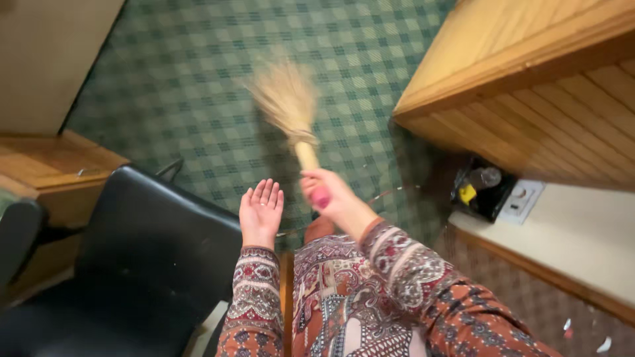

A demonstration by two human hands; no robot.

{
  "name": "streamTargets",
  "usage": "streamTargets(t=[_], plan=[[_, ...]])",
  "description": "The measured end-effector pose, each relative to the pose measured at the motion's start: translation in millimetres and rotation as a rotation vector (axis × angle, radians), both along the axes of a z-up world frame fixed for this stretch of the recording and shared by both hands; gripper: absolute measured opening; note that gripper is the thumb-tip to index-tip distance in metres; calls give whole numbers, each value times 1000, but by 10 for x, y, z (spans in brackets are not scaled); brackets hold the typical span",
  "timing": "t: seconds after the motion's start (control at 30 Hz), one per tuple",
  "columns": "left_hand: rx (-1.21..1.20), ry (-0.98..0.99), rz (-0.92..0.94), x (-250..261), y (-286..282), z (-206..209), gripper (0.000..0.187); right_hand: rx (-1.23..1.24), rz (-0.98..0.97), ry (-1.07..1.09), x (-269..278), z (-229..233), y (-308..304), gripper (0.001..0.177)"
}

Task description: The person sweeps the floor of a bedroom using a traditional straw broom. They move around the room, sweeping under a bed, around a chair, and near a wardrobe, gathering debris into a pile.

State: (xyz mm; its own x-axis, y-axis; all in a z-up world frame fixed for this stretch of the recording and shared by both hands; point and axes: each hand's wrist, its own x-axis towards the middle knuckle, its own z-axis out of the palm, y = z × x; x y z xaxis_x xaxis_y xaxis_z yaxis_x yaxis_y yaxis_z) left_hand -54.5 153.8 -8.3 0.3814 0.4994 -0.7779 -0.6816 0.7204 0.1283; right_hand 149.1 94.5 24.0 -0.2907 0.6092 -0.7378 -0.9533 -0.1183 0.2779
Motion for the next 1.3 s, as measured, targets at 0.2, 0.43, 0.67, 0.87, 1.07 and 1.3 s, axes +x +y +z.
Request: streamTargets(t=[0.2,0.43,0.67,0.87,1.07,1.3], plan=[[5,-4,-127,266,87,78,41,-393,-413,-210,578,-464,-593,20],[21,55,-257,528,-110,-100,41,-146,-244,12,129,677,-365,24],[52,67,-496,846,-567,-406,42,92,-165,73,64,490,-982,7],[-6,159,-566,1112,-1172,-332,45,-32,-384,378,682,-114,-2868,16],[25,118,-626,1462,-1951,-216,47,-553,-727,-252,862,-289,-3868,20],[65,163,-739,1392,-2375,206,52,-303,-534,-171,429,722,-3080,4]])
